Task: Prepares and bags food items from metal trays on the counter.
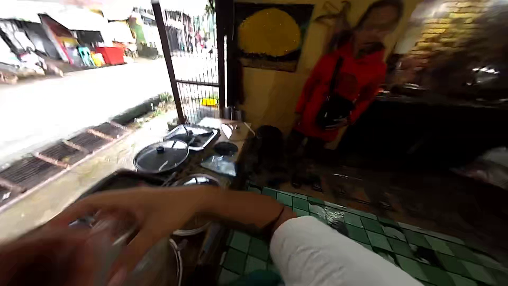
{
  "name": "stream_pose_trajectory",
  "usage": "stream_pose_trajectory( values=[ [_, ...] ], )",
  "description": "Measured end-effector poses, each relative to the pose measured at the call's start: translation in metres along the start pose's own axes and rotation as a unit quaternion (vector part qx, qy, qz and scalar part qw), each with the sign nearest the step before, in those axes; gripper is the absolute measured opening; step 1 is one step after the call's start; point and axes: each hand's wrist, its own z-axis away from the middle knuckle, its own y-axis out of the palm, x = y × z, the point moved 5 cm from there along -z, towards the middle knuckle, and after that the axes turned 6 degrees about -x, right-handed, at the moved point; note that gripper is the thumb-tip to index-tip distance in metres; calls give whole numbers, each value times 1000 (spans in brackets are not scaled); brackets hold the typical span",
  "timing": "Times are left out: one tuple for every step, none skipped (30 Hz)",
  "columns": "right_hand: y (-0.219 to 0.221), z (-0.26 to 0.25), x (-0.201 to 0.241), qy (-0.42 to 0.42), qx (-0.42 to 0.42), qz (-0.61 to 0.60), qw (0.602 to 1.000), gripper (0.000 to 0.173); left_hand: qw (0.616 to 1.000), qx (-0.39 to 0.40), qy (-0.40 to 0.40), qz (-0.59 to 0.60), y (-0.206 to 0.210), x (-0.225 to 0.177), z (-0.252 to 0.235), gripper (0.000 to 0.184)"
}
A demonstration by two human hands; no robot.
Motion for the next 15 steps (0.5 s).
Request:
stream_pose_trajectory(
  values=[
    [-19,15,1,-6,4,58,998,47,998,-12,33,-43,29,-11,-18,13],
    [-39,27,-6,-57,14,102,993,28,993,-43,47,-99,55,-32,-41,14],
    [-61,39,-19,-158,16,100,982,18,988,-68,56,-127,78,-46,-63,18],
    [-82,50,-31,-244,1,76,967,16,990,-77,64,-103,96,-47,-80,26],
    [-97,66,-12,-94,-70,110,987,9,995,-62,63,-40,113,-39,-91,45],
    [-114,80,4,2,-121,123,985,10,997,-19,45,57,133,-27,-99,72],
    [-130,93,12,43,-158,120,979,10,987,36,5,158,159,-16,-104,92],
    [-146,107,15,40,-177,114,977,11,962,86,-48,254,191,-6,-104,101],
    [-161,120,15,27,-181,116,976,11,922,133,-118,343,226,1,-100,94],
    [-175,132,14,27,-185,124,974,11,878,176,-177,408,260,2,-98,78],
    [-188,144,12,39,-192,132,972,11,844,210,-216,443,291,-1,-98,61],
    [-201,156,9,59,-204,141,967,11,831,233,-242,444,319,-5,-100,51],
    [-215,169,7,80,-220,152,960,11,831,243,-260,428,343,-8,-103,45],
    [-229,183,5,97,-236,159,954,10,836,249,-264,412,365,-9,-107,41],
    [-243,197,3,113,-253,162,947,8,840,251,-262,403,384,-10,-110,35]
  ],
)
